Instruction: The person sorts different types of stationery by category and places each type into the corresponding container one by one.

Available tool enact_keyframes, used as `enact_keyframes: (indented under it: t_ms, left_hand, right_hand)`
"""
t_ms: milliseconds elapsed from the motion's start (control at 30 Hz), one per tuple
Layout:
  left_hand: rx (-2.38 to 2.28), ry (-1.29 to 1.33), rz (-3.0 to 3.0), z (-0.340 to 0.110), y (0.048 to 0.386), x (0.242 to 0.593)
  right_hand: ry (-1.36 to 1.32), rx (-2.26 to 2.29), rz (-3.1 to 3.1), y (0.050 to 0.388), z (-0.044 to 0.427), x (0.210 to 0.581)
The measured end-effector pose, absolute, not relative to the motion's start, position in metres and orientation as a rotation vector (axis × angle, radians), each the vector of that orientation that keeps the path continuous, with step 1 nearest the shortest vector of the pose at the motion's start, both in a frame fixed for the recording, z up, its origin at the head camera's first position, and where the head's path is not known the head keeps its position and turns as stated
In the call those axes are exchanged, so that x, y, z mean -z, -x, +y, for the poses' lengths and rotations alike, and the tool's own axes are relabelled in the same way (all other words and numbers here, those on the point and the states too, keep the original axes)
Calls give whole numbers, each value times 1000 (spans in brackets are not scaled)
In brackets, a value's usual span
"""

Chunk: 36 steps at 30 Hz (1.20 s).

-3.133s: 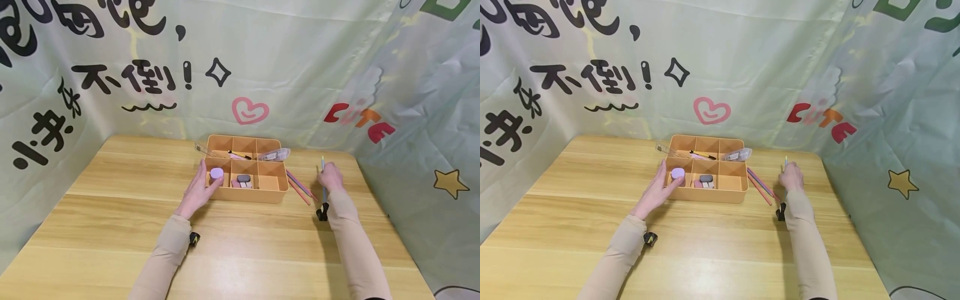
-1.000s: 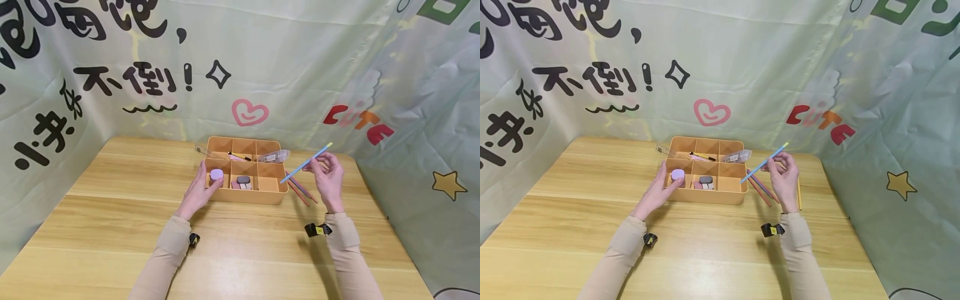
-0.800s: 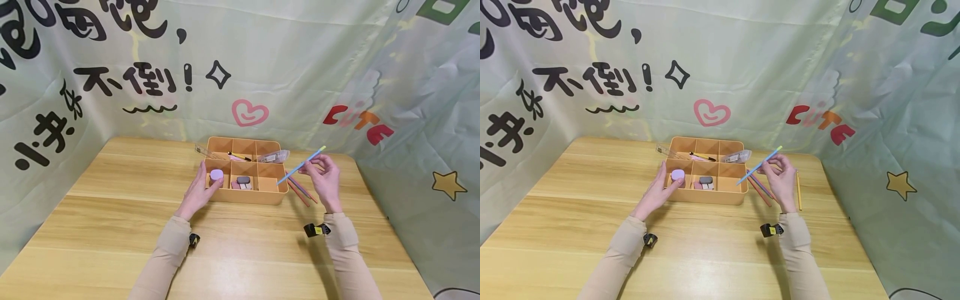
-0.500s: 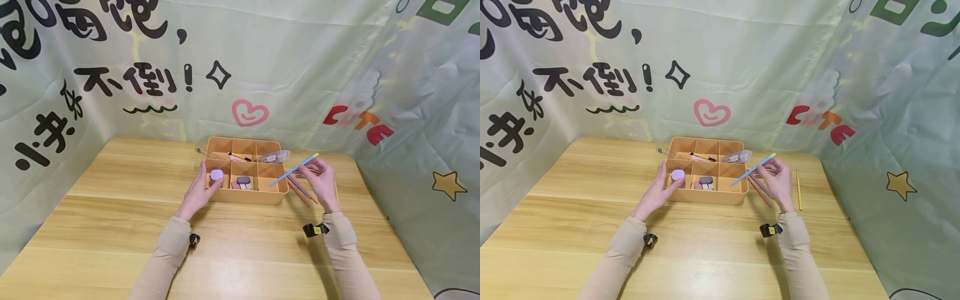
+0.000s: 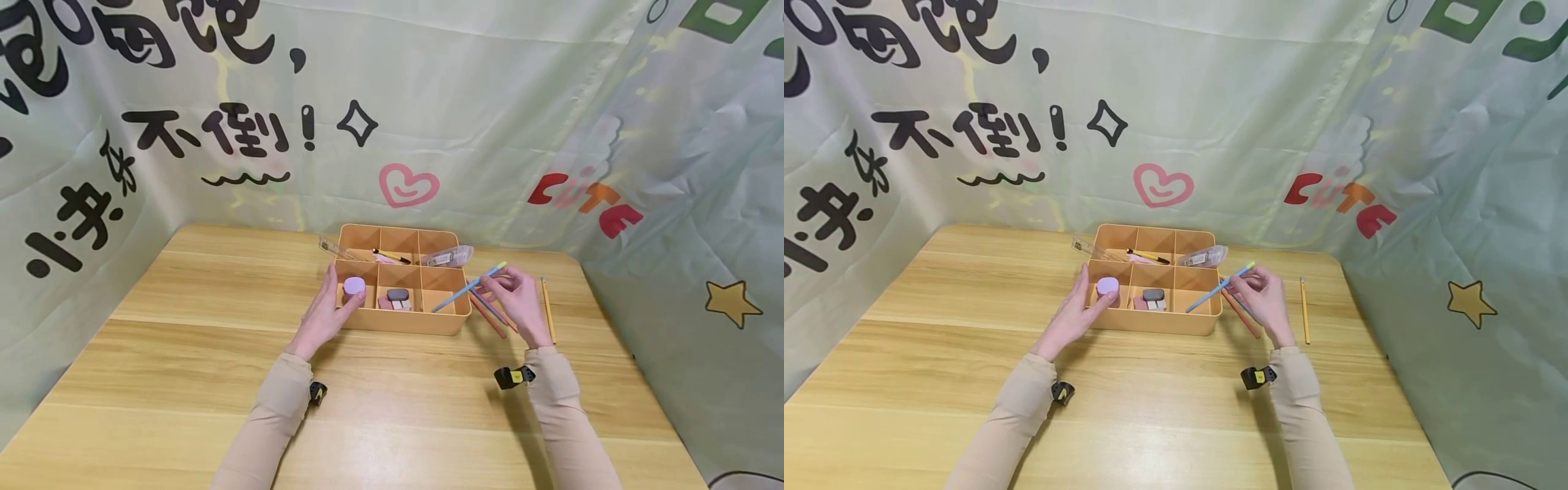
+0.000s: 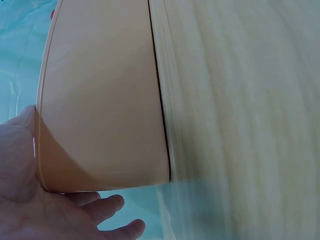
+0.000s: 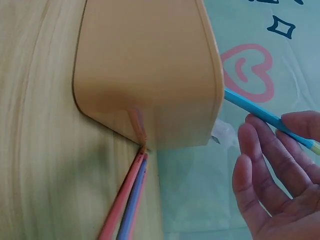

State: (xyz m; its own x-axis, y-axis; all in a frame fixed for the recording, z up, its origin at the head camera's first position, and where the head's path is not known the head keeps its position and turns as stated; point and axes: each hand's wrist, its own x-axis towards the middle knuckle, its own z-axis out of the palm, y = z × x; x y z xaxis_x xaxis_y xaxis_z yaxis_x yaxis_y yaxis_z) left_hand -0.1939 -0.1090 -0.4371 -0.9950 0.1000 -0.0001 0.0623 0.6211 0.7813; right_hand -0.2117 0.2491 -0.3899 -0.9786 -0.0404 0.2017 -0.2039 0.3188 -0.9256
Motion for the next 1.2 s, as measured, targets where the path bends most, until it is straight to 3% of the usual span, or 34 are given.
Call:
enact_keyframes:
  t_ms: [1200]
  left_hand:
    - [-1363,-151,2777,-108,195,438]
  right_hand:
    - [-67,-1808,-2531,209,259,412]
